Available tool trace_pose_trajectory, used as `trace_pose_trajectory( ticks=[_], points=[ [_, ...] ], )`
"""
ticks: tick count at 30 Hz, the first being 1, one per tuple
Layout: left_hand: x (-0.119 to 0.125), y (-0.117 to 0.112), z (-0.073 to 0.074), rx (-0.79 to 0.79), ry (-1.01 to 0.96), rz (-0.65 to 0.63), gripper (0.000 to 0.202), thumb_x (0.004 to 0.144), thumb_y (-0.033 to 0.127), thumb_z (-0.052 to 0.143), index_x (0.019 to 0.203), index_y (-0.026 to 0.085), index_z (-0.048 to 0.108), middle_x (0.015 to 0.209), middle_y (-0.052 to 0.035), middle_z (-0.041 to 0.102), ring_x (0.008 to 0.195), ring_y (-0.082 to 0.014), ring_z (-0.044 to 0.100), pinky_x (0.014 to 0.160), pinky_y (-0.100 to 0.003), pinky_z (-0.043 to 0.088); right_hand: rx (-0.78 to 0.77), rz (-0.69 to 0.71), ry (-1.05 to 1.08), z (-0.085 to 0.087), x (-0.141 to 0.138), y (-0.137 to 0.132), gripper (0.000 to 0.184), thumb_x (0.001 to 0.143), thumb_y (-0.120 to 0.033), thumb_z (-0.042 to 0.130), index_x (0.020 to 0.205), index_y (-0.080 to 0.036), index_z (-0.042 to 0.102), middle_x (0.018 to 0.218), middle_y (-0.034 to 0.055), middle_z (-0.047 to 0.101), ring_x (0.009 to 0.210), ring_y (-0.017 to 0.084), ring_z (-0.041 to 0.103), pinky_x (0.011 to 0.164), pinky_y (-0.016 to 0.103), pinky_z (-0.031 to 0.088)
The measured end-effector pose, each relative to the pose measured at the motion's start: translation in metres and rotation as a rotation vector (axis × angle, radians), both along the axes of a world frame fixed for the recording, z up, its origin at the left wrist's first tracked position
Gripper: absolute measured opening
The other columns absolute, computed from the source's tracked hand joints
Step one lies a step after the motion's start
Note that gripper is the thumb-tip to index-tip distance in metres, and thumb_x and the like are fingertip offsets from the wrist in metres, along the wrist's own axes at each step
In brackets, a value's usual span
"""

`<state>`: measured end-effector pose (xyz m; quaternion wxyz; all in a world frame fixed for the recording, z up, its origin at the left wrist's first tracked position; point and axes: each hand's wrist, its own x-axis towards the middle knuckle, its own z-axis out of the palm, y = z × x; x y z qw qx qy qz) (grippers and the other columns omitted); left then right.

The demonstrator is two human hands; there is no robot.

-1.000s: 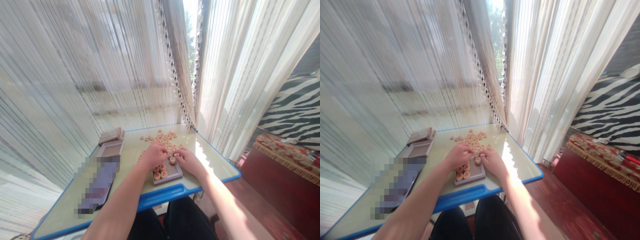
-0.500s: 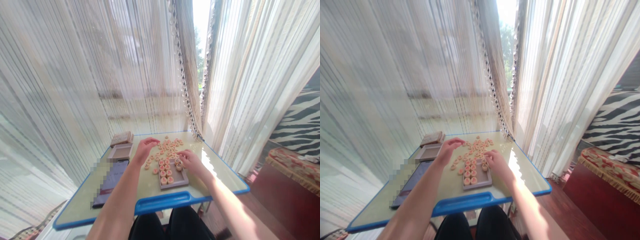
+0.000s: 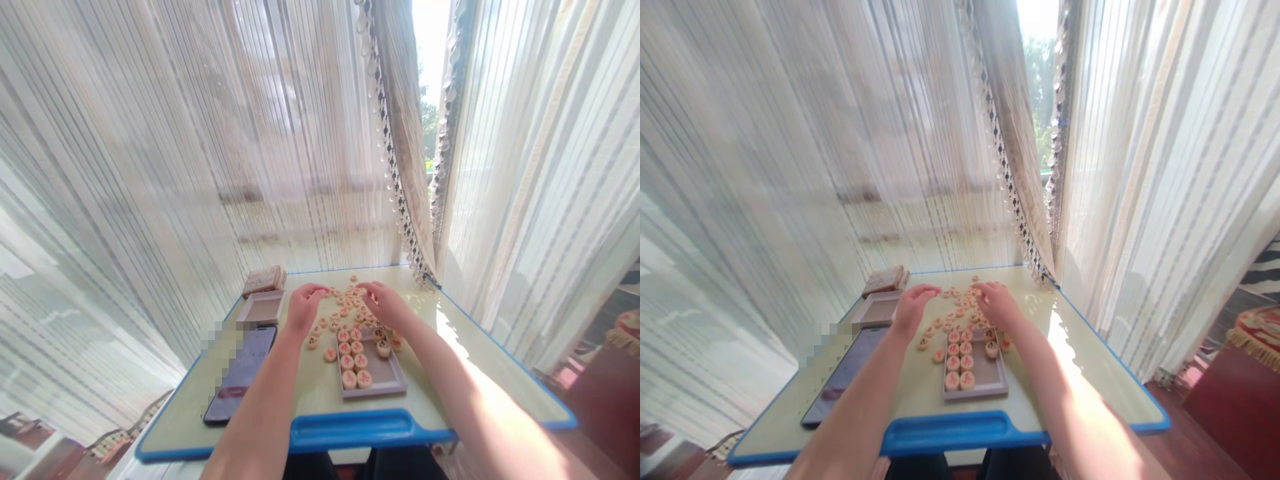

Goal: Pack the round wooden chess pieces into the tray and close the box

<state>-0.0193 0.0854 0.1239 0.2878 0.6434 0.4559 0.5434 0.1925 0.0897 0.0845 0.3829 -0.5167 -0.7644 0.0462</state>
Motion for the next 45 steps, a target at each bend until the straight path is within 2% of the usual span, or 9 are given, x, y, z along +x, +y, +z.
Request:
trace_pose_trajectory(
  ticks=[8,11,15,19,24,29,34,39,45],
  points=[
    [-0.001,0.012,-0.009,0.016,0.239,0.141,0.023,0.075,0.027,0.049,0.076,0.017,0.070,0.083,-0.0056,0.072,0.084,-0.0198,0.064,0.078,-0.029,0.047,-0.047,-0.117,0.077,-0.003,0.016,0.002,0.037,0.084,-0.025,0.042,0.118,-0.021,0.057,0.091,0.0039,0.059,0.077,0.015,0.054,0.078,0.029,0.042],
    [-0.006,0.010,-0.009,-0.033,0.452,0.193,0.025,0.076,0.028,0.048,0.078,0.018,0.070,0.081,-0.0064,0.072,0.080,-0.0208,0.064,0.072,-0.029,0.046,-0.048,-0.072,0.064,0.000,0.013,0.000,0.037,0.084,-0.025,0.042,0.117,-0.022,0.057,0.092,0.0042,0.059,0.078,0.015,0.054,0.078,0.029,0.042],
    [-0.016,0.008,-0.008,-0.143,0.776,0.190,0.031,0.071,0.020,0.052,0.097,0.020,0.068,0.083,-0.0060,0.071,0.079,-0.0224,0.064,0.070,-0.029,0.045,-0.012,-0.002,0.065,0.004,0.003,-0.009,0.033,0.086,-0.026,0.042,0.111,-0.022,0.062,0.090,0.0045,0.060,0.082,0.016,0.055,0.080,0.030,0.041],
    [-0.019,0.008,-0.002,-0.032,0.783,0.225,0.031,0.075,0.019,0.048,0.100,0.020,0.067,0.088,-0.0068,0.070,0.086,-0.0230,0.063,0.076,-0.030,0.045,0.028,0.051,0.095,0.011,-0.010,-0.019,0.028,0.085,-0.026,0.045,0.104,-0.022,0.066,0.088,0.0045,0.063,0.087,0.018,0.054,0.088,0.034,0.038],
    [-0.029,-0.006,0.006,0.067,0.793,0.267,0.023,0.079,0.025,0.049,0.091,0.019,0.068,0.085,-0.0075,0.070,0.083,-0.0220,0.063,0.074,-0.029,0.044,-0.032,0.060,-0.004,0.037,-0.039,-0.044,0.026,0.080,-0.029,0.055,0.103,-0.028,0.067,0.091,0.0039,0.066,0.101,0.025,0.046,0.094,0.041,0.032],
    [-0.043,-0.042,-0.015,0.114,0.793,0.353,0.029,0.086,0.027,0.040,0.084,0.018,0.067,0.080,-0.0066,0.070,0.077,-0.0180,0.062,0.071,-0.027,0.042,-0.089,0.190,-0.225,0.052,-0.076,-0.058,0.026,0.075,-0.024,0.059,0.097,-0.027,0.071,0.093,0.0055,0.067,0.096,0.025,0.049,0.089,0.040,0.036],
    [-0.040,-0.060,-0.044,0.070,0.834,0.327,0.021,0.082,0.021,0.045,0.087,0.021,0.066,0.090,-0.0055,0.069,0.084,-0.0174,0.062,0.075,-0.026,0.042,-0.234,0.157,-0.435,0.040,-0.107,-0.051,0.023,0.068,-0.018,0.064,0.086,-0.027,0.073,0.071,0.0050,0.067,0.085,0.024,0.056,0.079,0.035,0.042],
    [-0.034,-0.059,-0.052,-0.007,0.913,0.291,0.021,0.084,0.026,0.044,0.087,0.020,0.065,0.091,-0.0080,0.068,0.085,-0.0197,0.061,0.072,-0.029,0.044,-0.222,0.098,-0.508,0.030,-0.117,-0.056,0.017,0.067,-0.018,0.065,0.076,-0.030,0.073,0.078,0.0053,0.069,0.091,0.024,0.057,0.075,0.032,0.044],
    [-0.034,-0.063,-0.057,0.063,1.000,0.238,0.021,0.079,0.032,0.052,0.084,0.017,0.066,0.095,-0.0112,0.063,0.092,-0.0233,0.059,0.080,-0.032,0.044,-0.221,0.053,-0.536,0.022,-0.112,-0.061,0.020,0.067,-0.017,0.064,0.083,-0.026,0.074,0.077,0.0085,0.069,0.092,0.026,0.058,0.077,0.035,0.044]
  ],
)
